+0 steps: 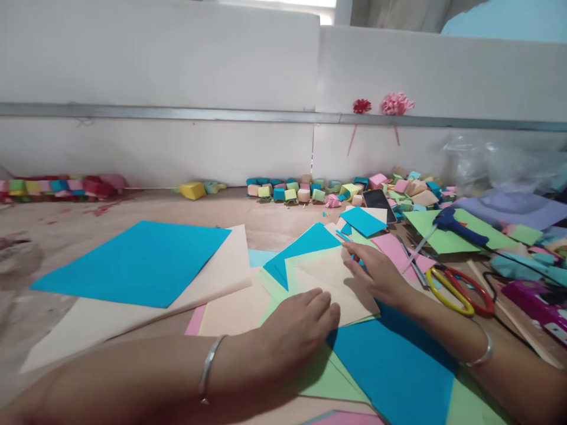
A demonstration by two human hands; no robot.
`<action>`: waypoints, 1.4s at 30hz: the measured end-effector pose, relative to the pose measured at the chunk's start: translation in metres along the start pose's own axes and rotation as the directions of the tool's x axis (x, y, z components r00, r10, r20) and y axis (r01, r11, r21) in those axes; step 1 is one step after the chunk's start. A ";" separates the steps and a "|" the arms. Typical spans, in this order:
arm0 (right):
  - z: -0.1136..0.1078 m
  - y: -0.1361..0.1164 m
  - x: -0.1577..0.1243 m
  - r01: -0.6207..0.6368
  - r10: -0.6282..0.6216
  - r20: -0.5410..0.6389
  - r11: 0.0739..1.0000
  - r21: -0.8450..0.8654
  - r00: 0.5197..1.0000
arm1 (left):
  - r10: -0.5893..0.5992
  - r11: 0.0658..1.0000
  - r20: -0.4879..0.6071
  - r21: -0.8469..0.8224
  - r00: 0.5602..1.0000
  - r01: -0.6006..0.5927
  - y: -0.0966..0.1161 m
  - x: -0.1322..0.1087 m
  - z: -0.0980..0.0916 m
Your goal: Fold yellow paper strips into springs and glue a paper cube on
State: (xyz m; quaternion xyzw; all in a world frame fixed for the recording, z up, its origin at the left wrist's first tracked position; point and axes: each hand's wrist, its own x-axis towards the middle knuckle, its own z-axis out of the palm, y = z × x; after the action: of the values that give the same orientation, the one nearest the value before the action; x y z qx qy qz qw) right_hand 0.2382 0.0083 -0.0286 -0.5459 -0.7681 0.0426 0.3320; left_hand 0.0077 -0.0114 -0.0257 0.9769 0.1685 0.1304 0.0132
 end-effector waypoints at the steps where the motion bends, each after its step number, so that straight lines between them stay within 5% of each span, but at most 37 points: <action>1: 0.000 -0.002 -0.001 -0.024 0.024 0.009 1.000 0.002 1.000 | 0.020 1.000 0.025 0.004 0.999 -0.020 0.001 -0.001 -0.002; 4: -0.001 -0.006 -0.003 -0.113 0.111 0.034 0.992 0.063 0.993 | 0.038 0.999 0.042 0.014 0.998 -0.039 0.006 -0.002 -0.006; 7: -0.008 -0.003 -0.005 -0.163 0.151 0.079 0.969 0.185 0.985 | -0.063 0.998 -0.097 -0.026 0.993 0.061 0.005 0.001 -0.010; 12: -0.023 0.013 -0.005 -0.145 0.103 0.149 0.941 0.305 0.984 | -0.451 0.886 -0.337 -0.284 0.827 0.367 -0.031 0.013 -0.014; 16: -0.027 0.024 -0.008 -0.177 0.155 0.104 0.949 0.260 0.983 | -0.645 0.560 -0.047 -0.708 0.762 0.430 -0.059 0.019 -0.007; 22: -0.019 0.031 -0.007 -0.243 0.244 0.014 0.956 0.161 0.970 | -0.749 0.186 0.071 -0.931 0.659 0.313 -0.062 0.024 0.005; 28: -0.011 0.014 0.001 -0.397 0.395 0.102 0.801 0.449 0.913 | -0.747 0.046 0.090 -0.981 0.658 0.187 -0.067 0.027 -0.001; 32: -0.008 0.009 0.003 -0.411 0.451 0.077 0.713 0.567 0.889 | -0.679 -0.005 0.130 -0.985 0.722 0.172 -0.067 0.025 -0.009; 36: -0.009 0.004 0.002 -0.378 0.431 0.088 0.652 0.657 0.898 | -0.626 0.041 0.143 -0.976 0.766 0.216 -0.058 0.023 -0.017; 42: -0.008 0.003 0.001 -0.380 0.375 0.198 0.511 0.771 0.906 | -0.658 0.001 0.160 -0.977 0.736 0.213 -0.056 0.023 -0.018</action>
State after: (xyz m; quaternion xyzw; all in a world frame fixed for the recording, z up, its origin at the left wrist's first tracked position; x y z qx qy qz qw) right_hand 0.2447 0.0081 -0.0226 -0.4936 -0.5310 0.4519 0.5197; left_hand 0.0059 0.0488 -0.0062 0.5845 0.3460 0.3634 0.6376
